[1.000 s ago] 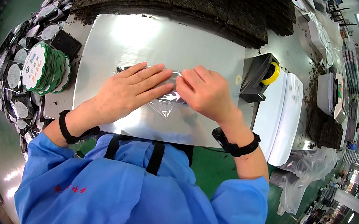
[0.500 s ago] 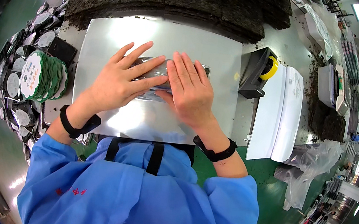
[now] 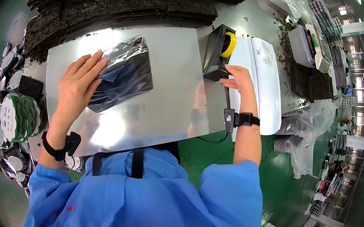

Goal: The person repeatedly picks up rectangular seaweed sheets, places them into clear plastic bags, folds the bags closed, and applies round labels to the packages. The person also adjusts the head-mounted camera strap on their wrist during the process.

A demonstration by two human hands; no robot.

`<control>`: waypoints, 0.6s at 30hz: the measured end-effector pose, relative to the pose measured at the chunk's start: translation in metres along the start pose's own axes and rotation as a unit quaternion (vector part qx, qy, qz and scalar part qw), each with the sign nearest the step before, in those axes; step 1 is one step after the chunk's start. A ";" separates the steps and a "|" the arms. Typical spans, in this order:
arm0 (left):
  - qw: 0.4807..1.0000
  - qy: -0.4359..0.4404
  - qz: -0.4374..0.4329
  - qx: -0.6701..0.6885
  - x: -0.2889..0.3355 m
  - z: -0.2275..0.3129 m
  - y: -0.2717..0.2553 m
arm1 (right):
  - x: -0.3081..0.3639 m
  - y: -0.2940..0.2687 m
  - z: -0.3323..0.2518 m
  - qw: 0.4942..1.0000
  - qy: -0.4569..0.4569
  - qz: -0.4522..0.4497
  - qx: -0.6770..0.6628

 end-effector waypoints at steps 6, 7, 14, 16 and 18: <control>1.000 0.000 0.003 -0.013 0.000 -0.002 0.000 | -0.018 -0.004 0.021 0.963 0.020 -0.104 -0.249; 1.000 -0.002 0.001 -0.011 0.000 -0.003 0.000 | -0.016 -0.002 0.041 0.947 -0.002 -0.098 -0.305; 1.000 -0.011 -0.005 0.009 -0.005 -0.006 -0.002 | -0.007 0.071 0.102 0.897 -0.086 0.105 -0.420; 1.000 -0.009 0.001 0.010 -0.007 -0.006 -0.003 | -0.002 0.095 0.114 0.874 -0.095 0.141 -0.455; 0.999 -0.039 -0.009 0.022 -0.004 -0.009 -0.001 | 0.022 0.120 0.104 0.912 -0.215 0.145 -0.317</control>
Point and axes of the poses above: each hand's wrist, its own x-axis away from the middle knuckle, its own y-axis out of the palm, z = x × y, the point moved 1 cm from there along -x, towards the middle knuckle, and after that the axes turned 4 degrees about y, right-handed, at the moved point
